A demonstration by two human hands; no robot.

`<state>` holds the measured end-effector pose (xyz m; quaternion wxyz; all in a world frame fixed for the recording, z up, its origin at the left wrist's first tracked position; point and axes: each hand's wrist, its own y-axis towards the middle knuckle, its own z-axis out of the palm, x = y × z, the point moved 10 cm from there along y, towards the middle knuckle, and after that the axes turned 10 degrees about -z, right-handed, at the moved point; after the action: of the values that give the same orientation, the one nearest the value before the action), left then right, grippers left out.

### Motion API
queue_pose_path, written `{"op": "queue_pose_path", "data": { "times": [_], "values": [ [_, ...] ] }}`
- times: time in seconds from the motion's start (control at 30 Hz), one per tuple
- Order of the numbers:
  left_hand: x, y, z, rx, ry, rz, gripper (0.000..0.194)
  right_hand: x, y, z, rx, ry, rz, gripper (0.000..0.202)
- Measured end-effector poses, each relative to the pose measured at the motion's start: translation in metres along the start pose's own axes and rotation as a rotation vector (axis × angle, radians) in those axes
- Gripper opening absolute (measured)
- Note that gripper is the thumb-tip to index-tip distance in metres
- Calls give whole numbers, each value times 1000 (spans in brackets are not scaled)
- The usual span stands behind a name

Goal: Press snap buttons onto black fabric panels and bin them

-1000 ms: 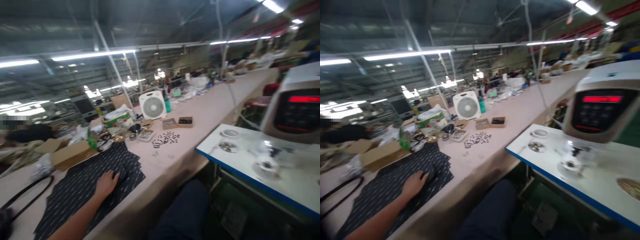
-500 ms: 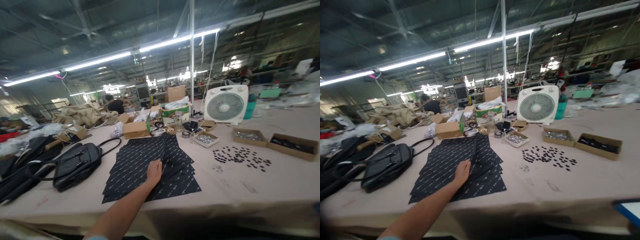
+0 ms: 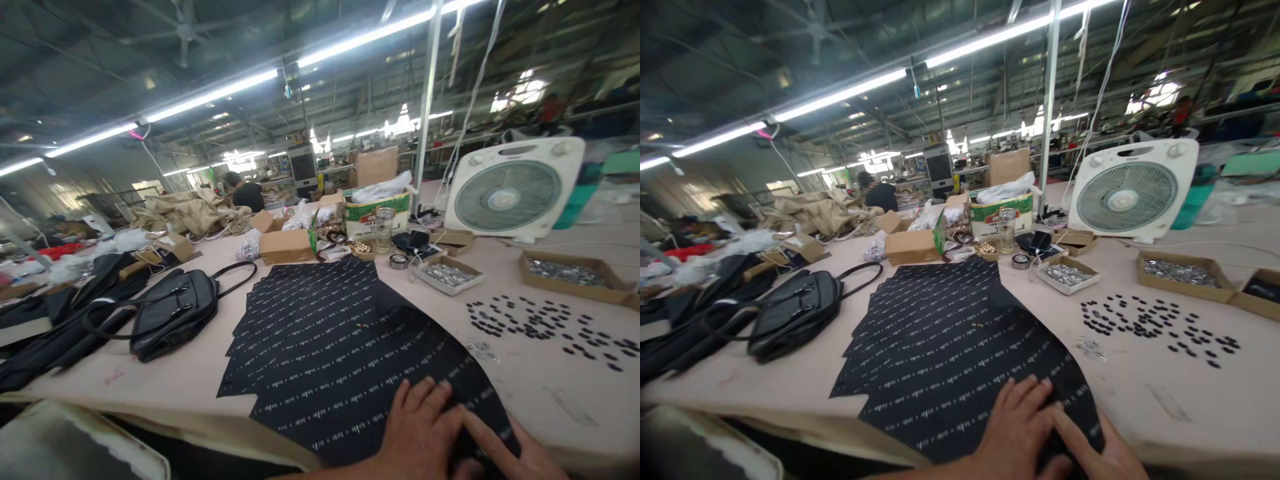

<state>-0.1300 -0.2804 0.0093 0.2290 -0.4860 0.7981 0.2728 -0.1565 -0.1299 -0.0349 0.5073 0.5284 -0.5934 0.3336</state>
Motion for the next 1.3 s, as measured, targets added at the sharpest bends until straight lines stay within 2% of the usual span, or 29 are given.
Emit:
{"op": "queue_pose_path", "data": {
  "times": [0.07, 0.1, 0.13, 0.2, 0.27, 0.37, 0.47, 0.63, 0.7, 0.73, 0.77, 0.83, 0.9, 0.93, 1.07, 1.3],
  "values": [
    [-9, -1, 11, 76, 22, 79, 79, 3, 6, 0, -12, -36, 35, 50],
    [-12, -1, 8, 80, 29, 117, 76, 0, 5, -1, -21, -21, 69, 49],
    [-16, -1, 1, 68, 36, 157, 71, -5, 2, -4, -27, 16, 117, 48],
    [-20, 0, -25, 9, 53, 223, 55, -14, -9, -12, -27, 122, 209, 48],
    [-20, 7, -50, -15, 133, 261, 46, -11, -19, -24, -28, 207, 224, 47],
    [-23, 39, -81, -93, 284, 339, 48, 9, -24, -54, -56, 183, 148, 45],
    [-49, 78, -87, -124, 390, 474, 63, 29, -22, -82, -49, 129, 68, 43],
    [-132, 117, -66, -99, 491, 767, 87, 59, -27, -125, -29, -44, -43, 34],
    [-156, 131, -49, 5, 508, 819, 92, 73, -30, -142, -41, -161, -90, 31],
    [-163, 139, -38, 93, 513, 810, 91, 80, -32, -152, -61, -222, -106, 30],
    [-165, 146, -26, 206, 517, 785, 85, 85, -35, -162, -87, -275, -113, 29],
    [-160, 159, -2, 439, 519, 693, 59, 91, -40, -179, -143, -335, -111, 27],
    [-149, 168, 14, 589, 509, 599, 31, 92, -46, -191, -181, -337, -101, 26],
    [-145, 171, 19, 627, 490, 571, 23, 90, -48, -195, -188, -329, -97, 26],
    [-140, 178, 25, 660, 377, 533, 21, 79, -49, -200, -183, -336, -77, 27],
    [-153, 179, 24, 639, 332, 530, 21, 75, -40, -210, -195, -522, -83, 27]
  ]
}}
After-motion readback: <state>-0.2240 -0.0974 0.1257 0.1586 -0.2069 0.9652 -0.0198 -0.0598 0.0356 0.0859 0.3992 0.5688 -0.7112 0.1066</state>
